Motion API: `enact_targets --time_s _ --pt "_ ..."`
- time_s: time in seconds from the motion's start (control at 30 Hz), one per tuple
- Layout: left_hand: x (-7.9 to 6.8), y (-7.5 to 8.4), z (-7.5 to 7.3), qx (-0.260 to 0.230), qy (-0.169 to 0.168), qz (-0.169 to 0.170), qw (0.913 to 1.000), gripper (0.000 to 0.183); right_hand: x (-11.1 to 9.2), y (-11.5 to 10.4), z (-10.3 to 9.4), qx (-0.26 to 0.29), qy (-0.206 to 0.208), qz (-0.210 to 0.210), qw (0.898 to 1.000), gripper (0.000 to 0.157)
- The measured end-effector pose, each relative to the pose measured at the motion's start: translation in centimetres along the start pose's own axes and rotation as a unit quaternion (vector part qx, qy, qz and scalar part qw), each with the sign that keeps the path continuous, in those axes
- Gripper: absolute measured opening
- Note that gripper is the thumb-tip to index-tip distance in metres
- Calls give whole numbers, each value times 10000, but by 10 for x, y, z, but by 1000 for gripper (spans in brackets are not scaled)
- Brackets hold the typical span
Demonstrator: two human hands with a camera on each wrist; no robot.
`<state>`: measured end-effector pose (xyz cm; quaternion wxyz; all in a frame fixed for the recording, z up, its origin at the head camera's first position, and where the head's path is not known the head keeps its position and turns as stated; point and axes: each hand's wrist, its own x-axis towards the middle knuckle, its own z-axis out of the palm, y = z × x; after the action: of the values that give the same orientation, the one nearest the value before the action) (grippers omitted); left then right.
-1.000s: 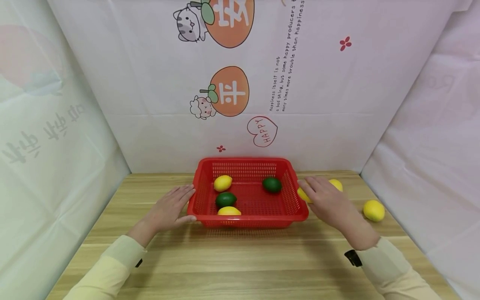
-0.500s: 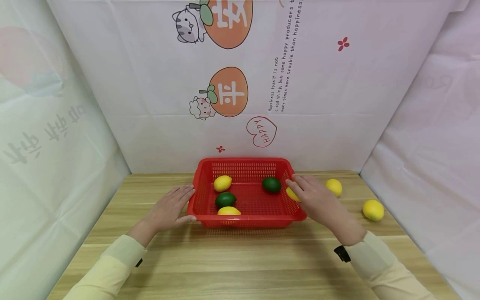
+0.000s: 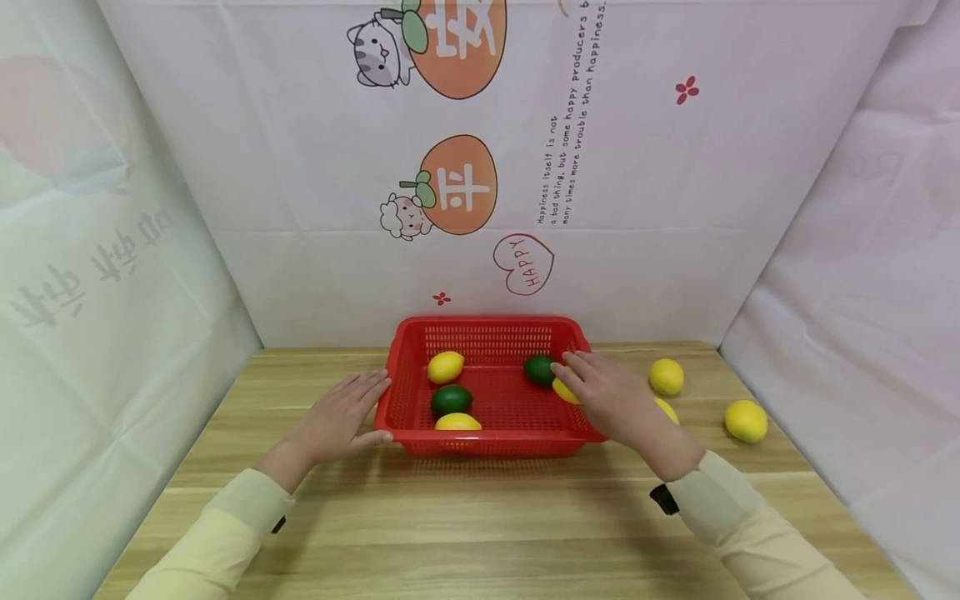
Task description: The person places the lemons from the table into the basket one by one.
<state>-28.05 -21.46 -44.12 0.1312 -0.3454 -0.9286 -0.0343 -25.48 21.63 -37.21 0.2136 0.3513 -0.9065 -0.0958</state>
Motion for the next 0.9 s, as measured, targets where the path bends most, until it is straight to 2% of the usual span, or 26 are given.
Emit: enact_targets --time_s 0.17,0.47,0.9 --pt "0 -1 1 2 41 17 10000 87 8 -2 6 45 -231 63 9997 63" --pt "0 0 1 4 -41 -36 10000 88 21 -5 15 375 -383 102 9985 64" --pt "0 0 1 47 -25 -31 10000 88 31 -6 28 846 -966 500 9905 68"
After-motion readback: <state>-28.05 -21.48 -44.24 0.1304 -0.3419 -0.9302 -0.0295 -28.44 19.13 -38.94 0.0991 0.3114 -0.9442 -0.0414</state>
